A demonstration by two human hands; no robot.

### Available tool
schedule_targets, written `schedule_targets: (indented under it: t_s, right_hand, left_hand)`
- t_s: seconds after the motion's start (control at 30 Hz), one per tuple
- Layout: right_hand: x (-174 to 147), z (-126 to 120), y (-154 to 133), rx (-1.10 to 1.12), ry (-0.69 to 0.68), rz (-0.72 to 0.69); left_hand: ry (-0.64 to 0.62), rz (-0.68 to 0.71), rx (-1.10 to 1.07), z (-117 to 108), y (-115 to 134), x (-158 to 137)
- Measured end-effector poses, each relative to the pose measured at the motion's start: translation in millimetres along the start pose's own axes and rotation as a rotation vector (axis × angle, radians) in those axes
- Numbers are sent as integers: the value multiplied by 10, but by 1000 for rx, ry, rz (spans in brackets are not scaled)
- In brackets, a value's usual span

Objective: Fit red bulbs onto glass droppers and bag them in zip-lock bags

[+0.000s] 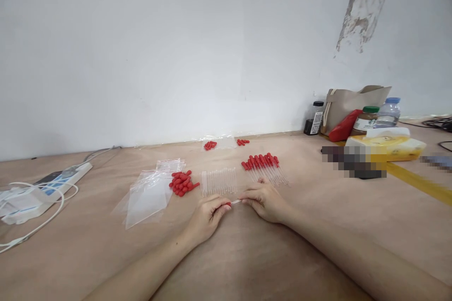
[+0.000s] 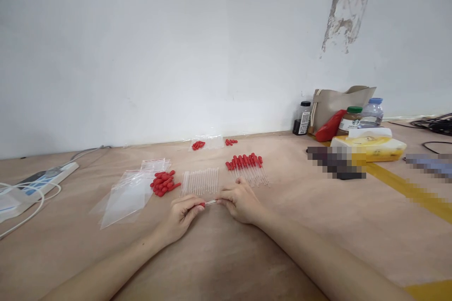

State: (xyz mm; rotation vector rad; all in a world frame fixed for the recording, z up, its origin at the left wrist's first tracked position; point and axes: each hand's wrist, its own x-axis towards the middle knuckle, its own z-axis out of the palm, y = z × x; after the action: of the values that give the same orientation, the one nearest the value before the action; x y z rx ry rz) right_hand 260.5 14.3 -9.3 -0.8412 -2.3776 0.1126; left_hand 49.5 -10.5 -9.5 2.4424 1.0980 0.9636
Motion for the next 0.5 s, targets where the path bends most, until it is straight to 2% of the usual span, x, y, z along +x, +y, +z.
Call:
schedule_targets:
  t_s: [0.13, 0.5]
  right_hand:
    - [-31, 8, -51, -66, 15, -8]
    - [-64, 156, -152, -27, 59, -26]
  left_hand:
    - [-24, 44, 48, 10, 6, -2]
    - [-85, 107, 76, 4, 29, -9]
